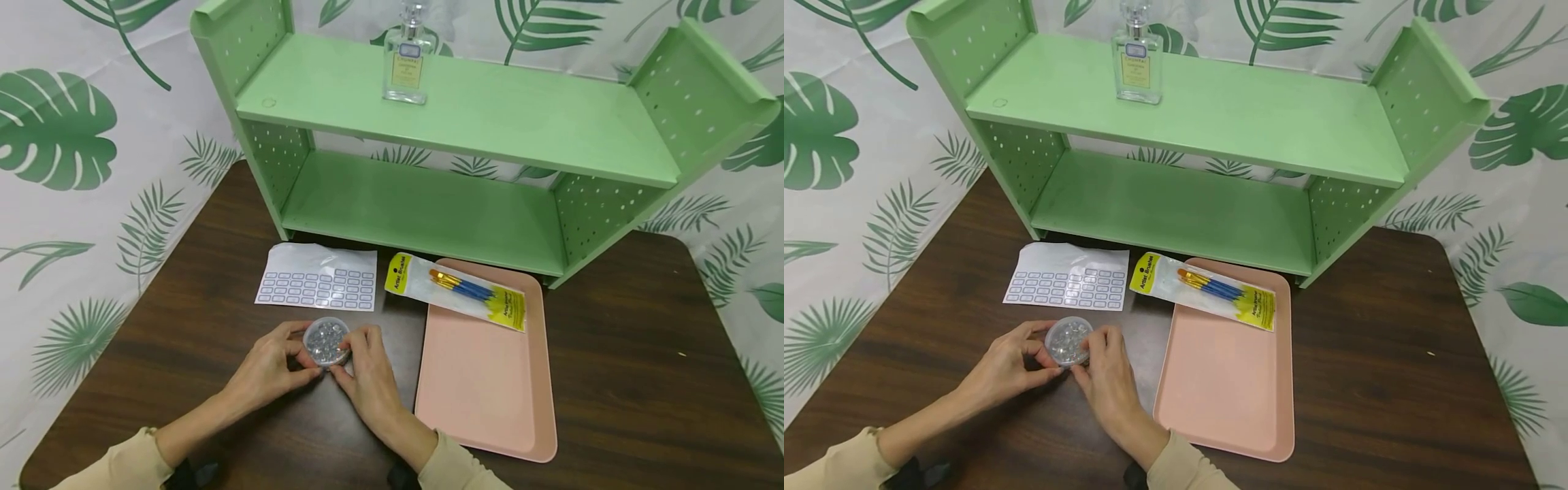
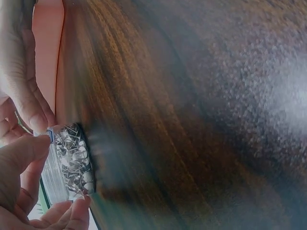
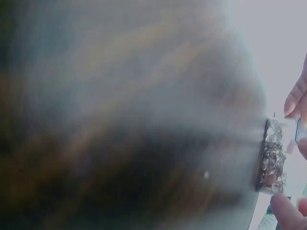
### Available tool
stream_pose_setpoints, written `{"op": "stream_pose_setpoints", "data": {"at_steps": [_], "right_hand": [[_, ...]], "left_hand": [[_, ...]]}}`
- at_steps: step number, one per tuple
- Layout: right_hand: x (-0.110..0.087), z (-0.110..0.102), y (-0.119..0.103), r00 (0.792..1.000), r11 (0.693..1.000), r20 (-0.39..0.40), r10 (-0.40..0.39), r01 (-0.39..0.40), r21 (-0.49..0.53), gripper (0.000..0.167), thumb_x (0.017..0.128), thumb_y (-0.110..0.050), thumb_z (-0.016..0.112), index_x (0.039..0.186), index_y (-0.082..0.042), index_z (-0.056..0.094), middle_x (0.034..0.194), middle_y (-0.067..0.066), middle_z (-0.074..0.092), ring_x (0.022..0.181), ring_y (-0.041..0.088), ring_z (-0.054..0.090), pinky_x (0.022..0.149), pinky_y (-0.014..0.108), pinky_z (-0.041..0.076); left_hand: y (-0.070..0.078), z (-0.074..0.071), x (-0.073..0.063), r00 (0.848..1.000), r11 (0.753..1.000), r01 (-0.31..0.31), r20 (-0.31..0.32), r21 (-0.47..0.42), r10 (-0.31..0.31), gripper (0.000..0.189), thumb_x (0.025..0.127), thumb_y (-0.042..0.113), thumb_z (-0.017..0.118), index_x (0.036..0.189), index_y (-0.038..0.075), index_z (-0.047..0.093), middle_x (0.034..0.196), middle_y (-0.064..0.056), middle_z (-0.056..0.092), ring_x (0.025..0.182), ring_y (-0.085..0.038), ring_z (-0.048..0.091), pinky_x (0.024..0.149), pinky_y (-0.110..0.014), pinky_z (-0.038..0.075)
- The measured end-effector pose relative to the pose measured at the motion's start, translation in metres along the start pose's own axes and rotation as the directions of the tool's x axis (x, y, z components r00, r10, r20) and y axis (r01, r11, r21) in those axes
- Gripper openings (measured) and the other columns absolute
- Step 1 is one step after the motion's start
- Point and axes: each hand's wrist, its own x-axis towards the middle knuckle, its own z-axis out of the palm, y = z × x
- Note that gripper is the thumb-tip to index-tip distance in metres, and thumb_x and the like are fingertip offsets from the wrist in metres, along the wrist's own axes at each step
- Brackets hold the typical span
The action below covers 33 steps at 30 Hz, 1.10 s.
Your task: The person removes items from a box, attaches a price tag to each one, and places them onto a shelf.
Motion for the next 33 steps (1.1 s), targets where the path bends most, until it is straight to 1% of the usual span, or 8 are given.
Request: {"op": "stream_pose_setpoints", "data": {"at_steps": [3, 5, 9, 17, 24, 27, 30, 33], "right_hand": [[0.002, -0.002, 0.000, 0.999, 0.999, 0.035, 0.042, -0.043, 0.019, 0.056, 0.067, -0.010, 0.083, 0.113, -0.003, 0.051, 0.110, 0.011, 0.050, 0.101, 0.022, 0.058, 0.086, 0.033, 0.051], [0.004, -0.004, 0.000, 0.995, 0.997, 0.071, 0.071, -0.072, 0.024, 0.065, 0.069, -0.013, 0.082, 0.123, -0.002, 0.049, 0.116, 0.013, 0.053, 0.107, 0.024, 0.057, 0.090, 0.036, 0.049], [0.006, -0.007, 0.001, 0.985, 0.994, 0.136, 0.104, -0.107, 0.011, 0.072, 0.072, -0.016, 0.081, 0.132, 0.001, 0.045, 0.119, 0.016, 0.057, 0.111, 0.025, 0.056, 0.092, 0.038, 0.048], [0.007, -0.009, 0.002, 0.981, 0.994, 0.166, 0.104, -0.110, 0.023, 0.070, 0.072, -0.016, 0.081, 0.131, 0.003, 0.048, 0.114, 0.014, 0.058, 0.105, 0.024, 0.057, 0.089, 0.037, 0.050], [0.008, -0.011, 0.003, 0.975, 0.990, 0.191, 0.116, -0.129, 0.058, 0.064, 0.070, -0.016, 0.082, 0.123, -0.001, 0.051, 0.115, 0.013, 0.058, 0.107, 0.023, 0.058, 0.089, 0.037, 0.049], [0.009, -0.012, 0.004, 0.972, 0.987, 0.200, 0.121, -0.138, 0.076, 0.064, 0.070, -0.015, 0.083, 0.122, -0.002, 0.049, 0.116, 0.013, 0.061, 0.108, 0.023, 0.060, 0.088, 0.038, 0.050], [0.009, -0.012, 0.005, 0.970, 0.985, 0.206, 0.125, -0.146, 0.090, 0.063, 0.069, -0.014, 0.083, 0.121, -0.003, 0.048, 0.115, 0.012, 0.063, 0.107, 0.023, 0.061, 0.087, 0.038, 0.051], [0.009, -0.012, 0.007, 0.970, 0.985, 0.212, 0.123, -0.145, 0.090, 0.064, 0.069, -0.015, 0.083, 0.122, -0.003, 0.048, 0.116, 0.012, 0.062, 0.108, 0.022, 0.060, 0.088, 0.038, 0.050]], "left_hand": [[-0.001, 0.000, 0.001, 1.000, 1.000, -0.014, -0.003, 0.001, 0.014, 0.028, 0.064, 0.011, 0.085, 0.058, 0.026, 0.062, 0.117, -0.013, 0.061, 0.102, -0.027, 0.061, 0.080, -0.042, 0.049], [-0.002, 0.000, 0.002, 1.000, 1.000, -0.027, -0.007, 0.007, 0.027, 0.029, 0.063, 0.012, 0.086, 0.058, 0.026, 0.060, 0.116, -0.013, 0.062, 0.101, -0.027, 0.061, 0.080, -0.042, 0.049], [-0.004, -0.001, 0.003, 0.999, 0.999, -0.050, -0.007, 0.019, 0.050, 0.033, 0.063, 0.012, 0.086, 0.058, 0.026, 0.057, 0.115, -0.011, 0.063, 0.100, -0.026, 0.062, 0.078, -0.041, 0.050], [-0.007, -0.001, 0.005, 0.995, 0.995, -0.096, -0.001, 0.011, 0.096, 0.037, 0.063, 0.011, 0.086, 0.059, 0.026, 0.053, 0.114, -0.011, 0.064, 0.099, -0.025, 0.063, 0.077, -0.039, 0.052], [-0.012, -0.004, 0.008, 0.990, 0.988, -0.143, 0.004, -0.052, 0.143, 0.039, 0.061, 0.009, 0.087, 0.065, 0.022, 0.051, 0.111, -0.011, 0.067, 0.099, -0.023, 0.064, 0.077, -0.035, 0.053], [-0.015, -0.007, 0.011, 0.985, 0.982, -0.162, 0.038, -0.096, 0.167, 0.037, 0.062, 0.006, 0.086, 0.069, 0.019, 0.052, 0.111, -0.013, 0.067, 0.100, -0.025, 0.064, 0.080, -0.036, 0.053], [-0.018, -0.012, 0.015, 0.980, 0.978, -0.162, 0.093, -0.128, 0.175, 0.034, 0.064, 0.001, 0.083, 0.072, 0.017, 0.055, 0.111, -0.015, 0.067, 0.101, -0.027, 0.064, 0.079, -0.033, 0.054], [-0.021, -0.019, 0.021, 0.978, 0.981, -0.138, 0.138, -0.140, 0.157, 0.031, 0.067, -0.004, 0.080, 0.074, 0.017, 0.057, 0.108, -0.015, 0.068, 0.099, -0.028, 0.065, 0.077, -0.028, 0.054]]}}
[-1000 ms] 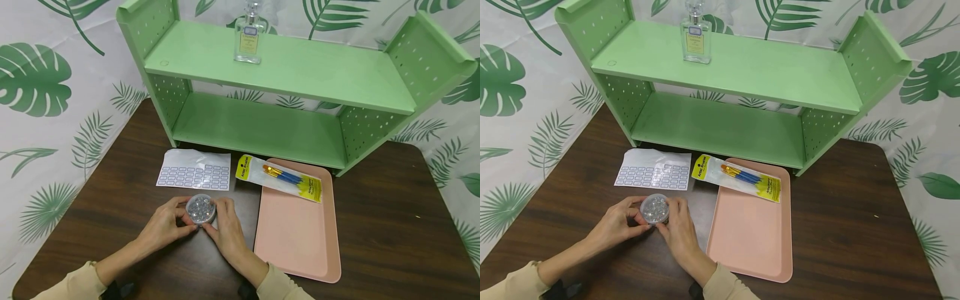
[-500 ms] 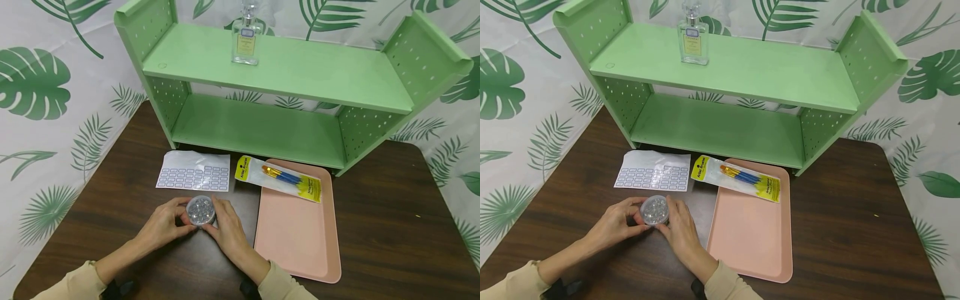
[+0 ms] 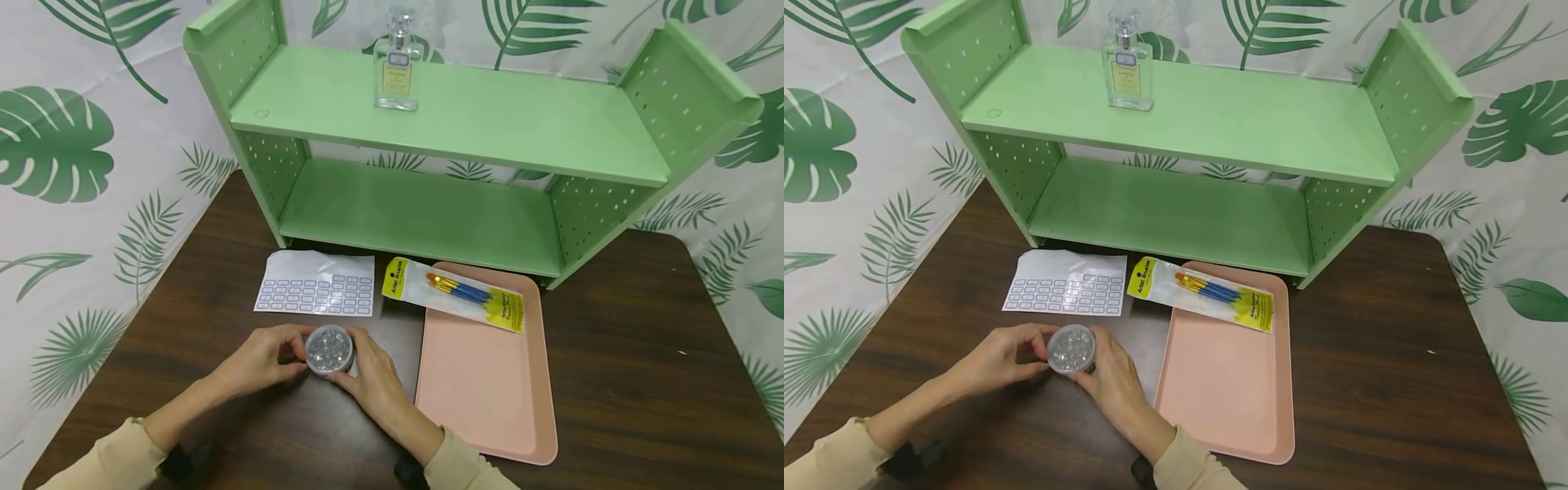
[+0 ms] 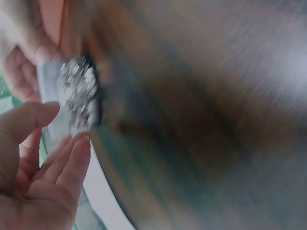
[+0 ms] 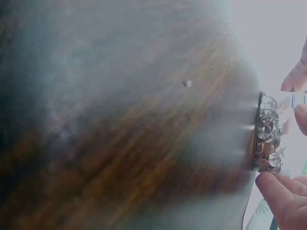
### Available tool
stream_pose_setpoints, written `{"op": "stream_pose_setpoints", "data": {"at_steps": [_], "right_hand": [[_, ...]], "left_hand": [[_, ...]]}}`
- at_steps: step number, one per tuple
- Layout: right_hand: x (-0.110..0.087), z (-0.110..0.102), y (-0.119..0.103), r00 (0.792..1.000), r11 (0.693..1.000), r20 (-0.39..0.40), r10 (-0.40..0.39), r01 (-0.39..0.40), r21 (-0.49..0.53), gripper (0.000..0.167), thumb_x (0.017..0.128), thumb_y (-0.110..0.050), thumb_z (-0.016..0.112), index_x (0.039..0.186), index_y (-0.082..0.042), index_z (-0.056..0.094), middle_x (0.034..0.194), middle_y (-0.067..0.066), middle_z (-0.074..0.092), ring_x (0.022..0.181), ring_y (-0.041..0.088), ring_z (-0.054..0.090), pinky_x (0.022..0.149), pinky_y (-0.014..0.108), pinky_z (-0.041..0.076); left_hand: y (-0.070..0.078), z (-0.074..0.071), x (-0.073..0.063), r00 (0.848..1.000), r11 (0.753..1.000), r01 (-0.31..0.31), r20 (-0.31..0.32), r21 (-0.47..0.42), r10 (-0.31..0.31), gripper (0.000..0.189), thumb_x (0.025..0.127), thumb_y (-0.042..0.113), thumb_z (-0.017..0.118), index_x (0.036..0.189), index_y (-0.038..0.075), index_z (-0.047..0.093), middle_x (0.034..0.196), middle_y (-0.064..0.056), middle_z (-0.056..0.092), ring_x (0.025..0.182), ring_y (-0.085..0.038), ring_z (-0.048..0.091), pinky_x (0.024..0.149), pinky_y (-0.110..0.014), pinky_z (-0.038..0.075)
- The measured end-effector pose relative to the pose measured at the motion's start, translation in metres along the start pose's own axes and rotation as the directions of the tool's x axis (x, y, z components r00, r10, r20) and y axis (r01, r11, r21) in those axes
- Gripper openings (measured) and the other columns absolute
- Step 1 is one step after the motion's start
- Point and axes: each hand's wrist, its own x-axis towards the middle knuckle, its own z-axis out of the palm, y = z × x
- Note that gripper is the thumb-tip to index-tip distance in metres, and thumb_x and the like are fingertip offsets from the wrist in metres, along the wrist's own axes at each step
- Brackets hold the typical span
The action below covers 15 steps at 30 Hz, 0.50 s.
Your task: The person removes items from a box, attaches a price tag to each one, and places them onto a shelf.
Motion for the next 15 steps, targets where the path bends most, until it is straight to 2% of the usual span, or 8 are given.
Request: {"op": "stream_pose_setpoints", "data": {"at_steps": [3, 5, 6, 8, 10, 11, 13, 15], "right_hand": [[0.000, 0.000, 0.001, 1.000, 1.000, 0.004, -0.008, 0.008, -0.022, 0.067, 0.070, -0.017, 0.083, 0.125, -0.002, 0.049, 0.118, 0.013, 0.061, 0.109, 0.023, 0.059, 0.090, 0.038, 0.049], [0.000, -0.001, 0.000, 1.000, 0.999, 0.007, -0.013, 0.013, -0.037, 0.069, 0.070, -0.018, 0.083, 0.127, 0.000, 0.049, 0.119, 0.014, 0.060, 0.110, 0.024, 0.059, 0.090, 0.039, 0.049], [0.000, -0.001, 0.000, 1.000, 0.999, 0.007, -0.013, 0.014, -0.042, 0.069, 0.070, -0.018, 0.083, 0.128, 0.000, 0.049, 0.119, 0.015, 0.060, 0.110, 0.025, 0.059, 0.090, 0.039, 0.049], [0.000, -0.002, 0.000, 1.000, 0.999, 0.008, -0.012, 0.012, -0.045, 0.071, 0.070, -0.018, 0.083, 0.129, 0.000, 0.049, 0.120, 0.015, 0.059, 0.110, 0.025, 0.059, 0.090, 0.039, 0.049], [0.000, -0.002, -0.001, 1.000, 0.999, 0.009, -0.008, 0.008, -0.044, 0.071, 0.069, -0.018, 0.083, 0.128, 0.000, 0.049, 0.119, 0.015, 0.059, 0.109, 0.025, 0.059, 0.090, 0.039, 0.049], [0.000, -0.002, -0.001, 1.000, 0.999, 0.010, -0.003, 0.004, -0.040, 0.071, 0.069, -0.018, 0.083, 0.128, 0.000, 0.049, 0.120, 0.015, 0.059, 0.110, 0.026, 0.059, 0.090, 0.039, 0.049], [0.000, -0.001, -0.001, 1.000, 0.999, 0.013, 0.002, -0.002, -0.036, 0.071, 0.069, -0.018, 0.083, 0.128, 0.000, 0.049, 0.120, 0.015, 0.059, 0.110, 0.026, 0.058, 0.090, 0.040, 0.049], [0.000, -0.001, -0.001, 1.000, 1.000, 0.018, 0.006, -0.006, -0.030, 0.071, 0.069, -0.018, 0.083, 0.128, 0.000, 0.048, 0.121, 0.015, 0.059, 0.111, 0.026, 0.058, 0.091, 0.040, 0.049]], "left_hand": [[-0.002, -0.012, 0.008, 0.997, 0.997, 0.068, -0.042, -0.031, -0.069, 0.024, 0.071, -0.006, 0.075, 0.077, 0.012, 0.059, 0.104, -0.016, 0.069, 0.093, -0.025, 0.067, 0.075, -0.024, 0.054], [-0.003, -0.023, 0.016, 0.983, 0.990, 0.124, -0.128, -0.069, -0.132, 0.018, 0.075, -0.006, 0.072, 0.083, 0.006, 0.061, 0.102, -0.018, 0.069, 0.089, -0.019, 0.068, 0.072, -0.020, 0.054], [-0.004, -0.029, 0.020, 0.969, 0.985, 0.149, -0.187, -0.089, -0.163, 0.016, 0.077, -0.006, 0.071, 0.087, 0.003, 0.062, 0.102, -0.019, 0.069, 0.087, -0.013, 0.068, 0.071, -0.017, 0.053], [-0.006, -0.042, 0.031, 0.925, 0.975, 0.179, -0.315, -0.133, -0.213, 0.020, 0.079, -0.003, 0.070, 0.096, -0.003, 0.061, 0.102, -0.022, 0.067, 0.083, -0.001, 0.066, 0.069, -0.013, 0.051], [-0.009, -0.055, 0.042, 0.866, 0.968, 0.183, -0.438, -0.171, -0.241, 0.027, 0.081, -0.002, 0.069, 0.106, -0.005, 0.059, 0.104, -0.023, 0.066, 0.083, 0.009, 0.061, 0.069, -0.011, 0.050], [-0.010, -0.061, 0.049, 0.832, 0.964, 0.190, -0.491, -0.188, -0.260, 0.031, 0.082, 0.000, 0.069, 0.110, -0.005, 0.057, 0.105, -0.019, 0.066, 0.084, 0.011, 0.060, 0.070, -0.010, 0.050], [-0.013, -0.072, 0.061, 0.765, 0.950, 0.188, -0.569, -0.250, -0.301, 0.038, 0.083, 0.002, 0.069, 0.118, -0.004, 0.055, 0.110, -0.015, 0.064, 0.089, 0.009, 0.059, 0.076, -0.010, 0.049], [-0.016, -0.081, 0.073, 0.719, 0.936, 0.180, -0.609, -0.303, -0.335, 0.044, 0.084, 0.004, 0.068, 0.125, -0.001, 0.052, 0.117, -0.011, 0.060, 0.097, 0.001, 0.060, 0.083, -0.014, 0.049]]}}
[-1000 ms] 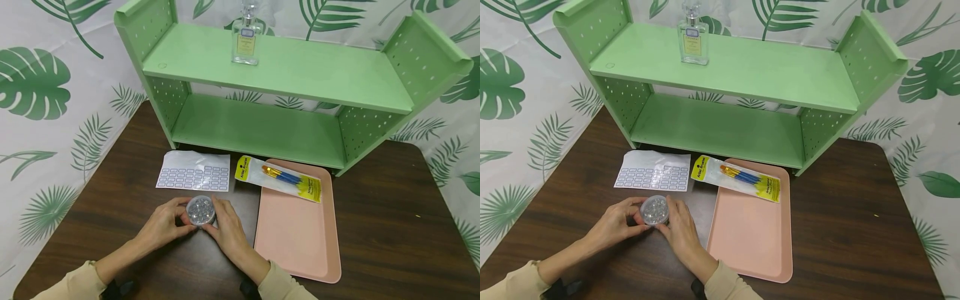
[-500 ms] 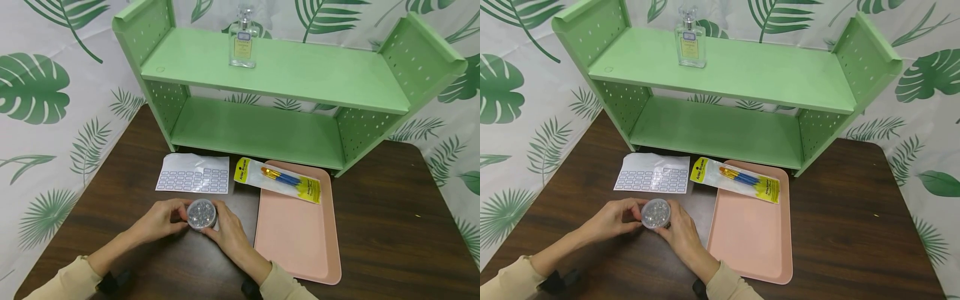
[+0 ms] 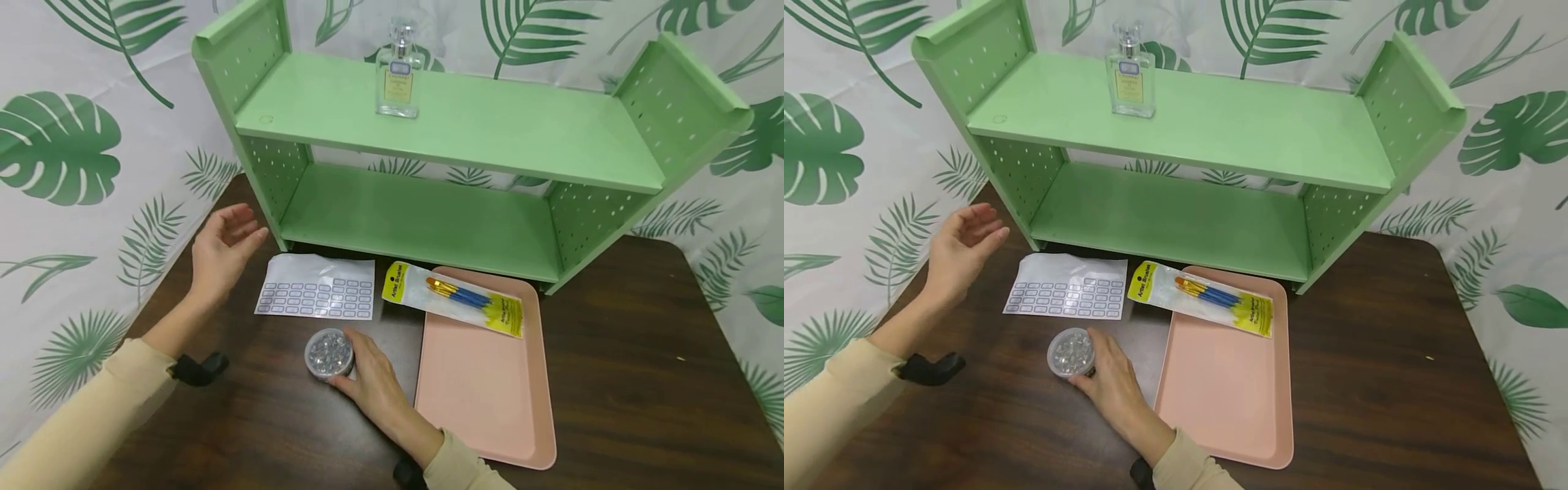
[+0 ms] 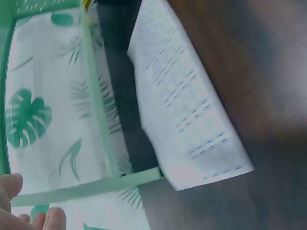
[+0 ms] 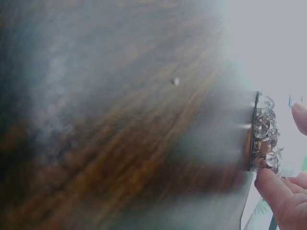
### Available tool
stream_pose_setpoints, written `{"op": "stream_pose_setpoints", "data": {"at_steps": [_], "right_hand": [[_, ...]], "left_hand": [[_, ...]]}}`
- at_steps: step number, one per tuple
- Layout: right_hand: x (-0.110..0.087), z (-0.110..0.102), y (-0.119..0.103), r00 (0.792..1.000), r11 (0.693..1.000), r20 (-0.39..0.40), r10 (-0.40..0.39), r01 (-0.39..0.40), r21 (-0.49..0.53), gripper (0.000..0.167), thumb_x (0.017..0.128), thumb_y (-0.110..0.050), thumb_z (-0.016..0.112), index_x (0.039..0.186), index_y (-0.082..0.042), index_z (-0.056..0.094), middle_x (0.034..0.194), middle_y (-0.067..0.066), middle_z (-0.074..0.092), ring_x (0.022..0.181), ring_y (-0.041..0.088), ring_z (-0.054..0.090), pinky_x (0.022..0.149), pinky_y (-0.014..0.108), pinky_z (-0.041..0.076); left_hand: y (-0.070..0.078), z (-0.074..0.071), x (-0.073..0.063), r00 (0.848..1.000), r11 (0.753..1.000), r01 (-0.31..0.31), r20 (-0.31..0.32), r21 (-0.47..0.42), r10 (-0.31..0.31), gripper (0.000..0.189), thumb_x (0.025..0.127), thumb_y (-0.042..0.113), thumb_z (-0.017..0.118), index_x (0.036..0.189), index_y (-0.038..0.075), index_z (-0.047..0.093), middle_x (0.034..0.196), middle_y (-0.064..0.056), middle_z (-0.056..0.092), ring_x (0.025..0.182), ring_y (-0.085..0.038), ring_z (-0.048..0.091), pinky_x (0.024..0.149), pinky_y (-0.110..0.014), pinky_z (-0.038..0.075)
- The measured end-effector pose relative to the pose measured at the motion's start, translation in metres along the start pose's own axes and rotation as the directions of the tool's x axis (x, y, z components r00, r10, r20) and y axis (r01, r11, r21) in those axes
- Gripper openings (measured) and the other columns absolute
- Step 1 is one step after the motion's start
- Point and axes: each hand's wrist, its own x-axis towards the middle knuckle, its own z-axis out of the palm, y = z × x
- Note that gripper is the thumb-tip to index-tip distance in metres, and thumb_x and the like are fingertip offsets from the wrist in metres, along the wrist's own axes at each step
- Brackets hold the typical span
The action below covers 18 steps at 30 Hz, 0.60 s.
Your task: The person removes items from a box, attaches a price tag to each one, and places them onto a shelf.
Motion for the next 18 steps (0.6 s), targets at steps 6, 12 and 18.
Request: {"op": "stream_pose_setpoints", "data": {"at_steps": [6, 12, 18], "right_hand": [[0.000, 0.001, 0.001, 1.000, 1.000, 0.011, 0.010, -0.010, 0.007, 0.069, 0.069, -0.017, 0.083, 0.126, -0.001, 0.048, 0.122, 0.014, 0.060, 0.111, 0.025, 0.059, 0.092, 0.039, 0.048], [-0.001, 0.001, 0.001, 1.000, 1.000, 0.016, 0.006, -0.006, 0.007, 0.070, 0.069, -0.017, 0.083, 0.127, 0.000, 0.048, 0.122, 0.014, 0.059, 0.111, 0.025, 0.058, 0.092, 0.039, 0.048], [-0.002, -0.002, 0.001, 1.000, 1.000, 0.016, 0.004, -0.004, -0.010, 0.073, 0.069, -0.019, 0.083, 0.129, 0.001, 0.048, 0.122, 0.015, 0.058, 0.111, 0.027, 0.057, 0.093, 0.039, 0.048]], "left_hand": [[0.002, 0.008, 0.032, 0.999, 0.996, 0.006, -0.051, -0.090, -0.011, 0.052, 0.085, 0.006, 0.067, 0.134, 0.003, 0.047, 0.129, -0.016, 0.054, 0.114, -0.019, 0.057, 0.096, -0.028, 0.046], [0.000, 0.018, 0.043, 0.997, 0.999, -0.029, -0.077, -0.033, 0.027, 0.046, 0.086, 0.007, 0.066, 0.130, 0.004, 0.053, 0.127, -0.015, 0.057, 0.114, -0.021, 0.059, 0.091, -0.023, 0.048], [0.000, 0.025, 0.046, 0.990, 0.996, -0.066, -0.121, 0.065, 0.073, 0.035, 0.088, 0.008, 0.065, 0.122, 0.002, 0.060, 0.116, -0.015, 0.065, 0.101, -0.014, 0.065, 0.079, -0.013, 0.048]]}}
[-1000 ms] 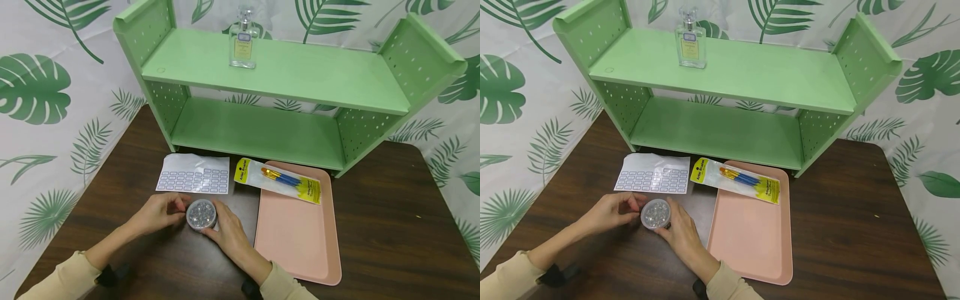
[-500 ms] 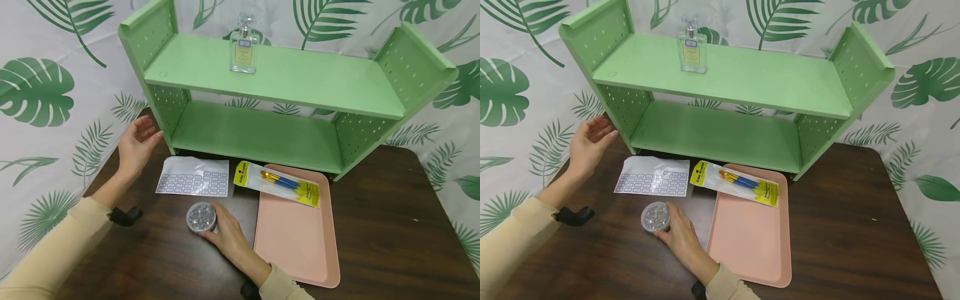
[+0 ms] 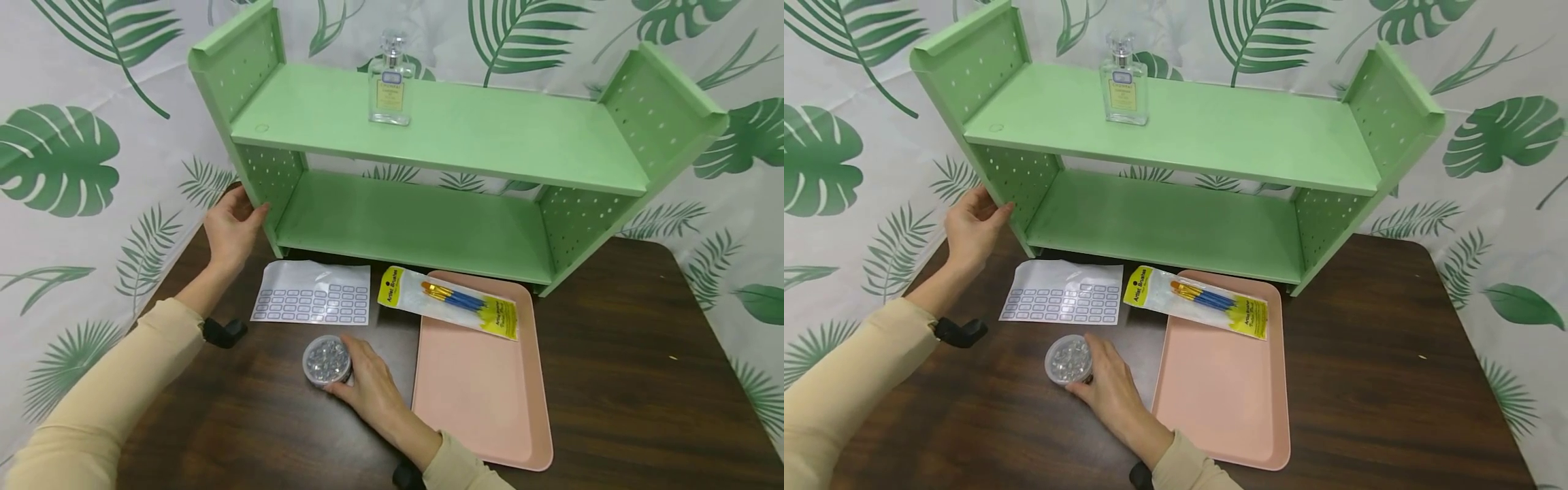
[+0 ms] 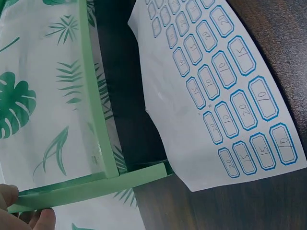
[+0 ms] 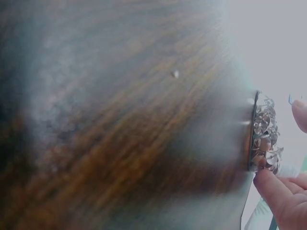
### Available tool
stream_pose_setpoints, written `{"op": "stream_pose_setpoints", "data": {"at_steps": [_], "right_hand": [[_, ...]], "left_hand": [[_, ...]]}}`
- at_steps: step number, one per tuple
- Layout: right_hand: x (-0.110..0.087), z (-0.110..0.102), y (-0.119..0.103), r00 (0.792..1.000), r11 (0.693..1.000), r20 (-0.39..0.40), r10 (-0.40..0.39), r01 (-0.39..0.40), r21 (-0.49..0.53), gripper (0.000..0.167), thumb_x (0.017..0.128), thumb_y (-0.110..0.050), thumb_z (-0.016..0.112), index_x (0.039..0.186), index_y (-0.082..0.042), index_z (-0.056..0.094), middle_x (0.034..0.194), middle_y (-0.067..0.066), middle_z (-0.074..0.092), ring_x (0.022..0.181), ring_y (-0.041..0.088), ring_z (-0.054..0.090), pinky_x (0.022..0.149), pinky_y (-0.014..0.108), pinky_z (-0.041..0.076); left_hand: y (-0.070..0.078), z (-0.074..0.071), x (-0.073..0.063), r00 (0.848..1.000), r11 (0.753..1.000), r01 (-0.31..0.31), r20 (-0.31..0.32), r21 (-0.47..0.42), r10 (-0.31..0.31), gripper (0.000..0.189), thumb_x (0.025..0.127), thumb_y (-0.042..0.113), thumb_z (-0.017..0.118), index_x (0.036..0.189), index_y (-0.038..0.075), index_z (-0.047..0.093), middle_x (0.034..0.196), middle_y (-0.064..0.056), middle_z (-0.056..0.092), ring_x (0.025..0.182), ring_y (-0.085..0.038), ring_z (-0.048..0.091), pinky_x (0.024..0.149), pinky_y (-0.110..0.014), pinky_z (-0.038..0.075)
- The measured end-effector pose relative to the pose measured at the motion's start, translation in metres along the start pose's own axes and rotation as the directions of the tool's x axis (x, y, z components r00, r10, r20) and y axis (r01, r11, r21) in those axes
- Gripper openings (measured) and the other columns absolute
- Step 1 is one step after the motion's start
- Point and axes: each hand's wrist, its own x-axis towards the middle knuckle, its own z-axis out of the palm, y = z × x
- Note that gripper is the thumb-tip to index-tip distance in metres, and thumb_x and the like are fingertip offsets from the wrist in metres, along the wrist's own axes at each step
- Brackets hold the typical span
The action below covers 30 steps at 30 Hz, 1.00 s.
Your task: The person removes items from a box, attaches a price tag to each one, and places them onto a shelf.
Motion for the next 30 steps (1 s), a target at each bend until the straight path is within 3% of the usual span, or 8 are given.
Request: {"op": "stream_pose_setpoints", "data": {"at_steps": [6, 11, 14, 17, 23, 26, 30], "right_hand": [[-0.002, -0.001, 0.000, 1.000, 1.000, -0.018, 0.014, -0.013, 0.015, 0.071, 0.067, -0.018, 0.084, 0.126, 0.000, 0.050, 0.117, 0.014, 0.059, 0.107, 0.026, 0.058, 0.091, 0.040, 0.048], [-0.002, -0.006, 0.001, 0.998, 0.993, -0.019, 0.068, -0.066, 0.099, 0.068, 0.065, -0.015, 0.085, 0.121, 0.004, 0.051, 0.116, 0.016, 0.060, 0.105, 0.028, 0.059, 0.087, 0.036, 0.051], [-0.001, -0.014, -0.002, 0.992, 0.961, 0.022, 0.122, -0.123, 0.246, 0.066, 0.067, -0.010, 0.084, 0.121, 0.006, 0.050, 0.118, 0.019, 0.058, 0.109, 0.030, 0.059, 0.086, 0.030, 0.052], [0.001, -0.030, -0.008, 0.981, 0.895, 0.081, 0.179, -0.196, 0.401, 0.065, 0.070, -0.007, 0.082, 0.123, 0.008, 0.047, 0.119, 0.022, 0.057, 0.111, 0.032, 0.058, 0.086, 0.027, 0.051], [0.008, -0.087, -0.024, 0.972, 0.789, 0.127, 0.196, -0.233, 0.569, 0.063, 0.073, -0.004, 0.079, 0.127, 0.005, 0.048, 0.116, 0.020, 0.059, 0.108, 0.030, 0.059, 0.086, 0.029, 0.052], [0.015, -0.128, -0.034, 0.975, 0.776, 0.132, 0.182, -0.224, 0.589, 0.063, 0.075, -0.002, 0.076, 0.130, 0.001, 0.047, 0.118, 0.017, 0.059, 0.108, 0.027, 0.058, 0.084, 0.029, 0.052], [0.027, -0.189, -0.050, 0.985, 0.821, 0.084, 0.150, -0.171, 0.544, 0.062, 0.078, -0.001, 0.072, 0.134, -0.003, 0.045, 0.122, 0.013, 0.056, 0.113, 0.024, 0.056, 0.085, 0.027, 0.052]], "left_hand": [[-0.001, 0.003, 0.001, 0.999, 0.999, -0.037, -0.007, 0.024, 0.037, 0.031, 0.088, 0.005, 0.063, 0.118, -0.004, 0.061, 0.113, -0.017, 0.066, 0.101, -0.027, 0.064, 0.082, -0.016, 0.049], [-0.002, 0.004, 0.001, 0.999, 0.998, -0.036, -0.013, 0.043, 0.037, 0.030, 0.088, 0.005, 0.063, 0.117, -0.004, 0.061, 0.111, -0.018, 0.067, 0.099, -0.022, 0.066, 0.080, -0.013, 0.049], [-0.003, 0.004, 0.002, 0.999, 0.998, -0.037, -0.009, 0.053, 0.037, 0.030, 0.088, 0.005, 0.063, 0.117, -0.004, 0.061, 0.111, -0.018, 0.067, 0.099, -0.022, 0.066, 0.079, -0.012, 0.049], [-0.003, 0.002, 0.001, 0.999, 0.998, -0.039, -0.003, 0.056, 0.039, 0.031, 0.088, 0.004, 0.063, 0.117, -0.006, 0.060, 0.111, -0.019, 0.067, 0.100, -0.027, 0.065, 0.080, -0.013, 0.049], [-0.003, 0.001, 0.001, 0.999, 0.998, -0.043, 0.001, 0.054, 0.043, 0.030, 0.088, 0.003, 0.062, 0.115, -0.008, 0.060, 0.111, -0.020, 0.066, 0.101, -0.031, 0.064, 0.080, -0.013, 0.049], [-0.003, 0.000, 0.001, 0.999, 0.996, -0.050, 0.001, 0.074, 0.050, 0.030, 0.088, 0.003, 0.062, 0.116, -0.007, 0.060, 0.110, -0.019, 0.066, 0.100, -0.031, 0.065, 0.078, -0.010, 0.048], [-0.004, 0.000, 0.002, 0.998, 0.995, -0.060, 0.003, 0.083, 0.060, 0.031, 0.088, 0.003, 0.062, 0.117, -0.007, 0.059, 0.111, -0.020, 0.066, 0.100, -0.030, 0.065, 0.077, -0.010, 0.048]]}}
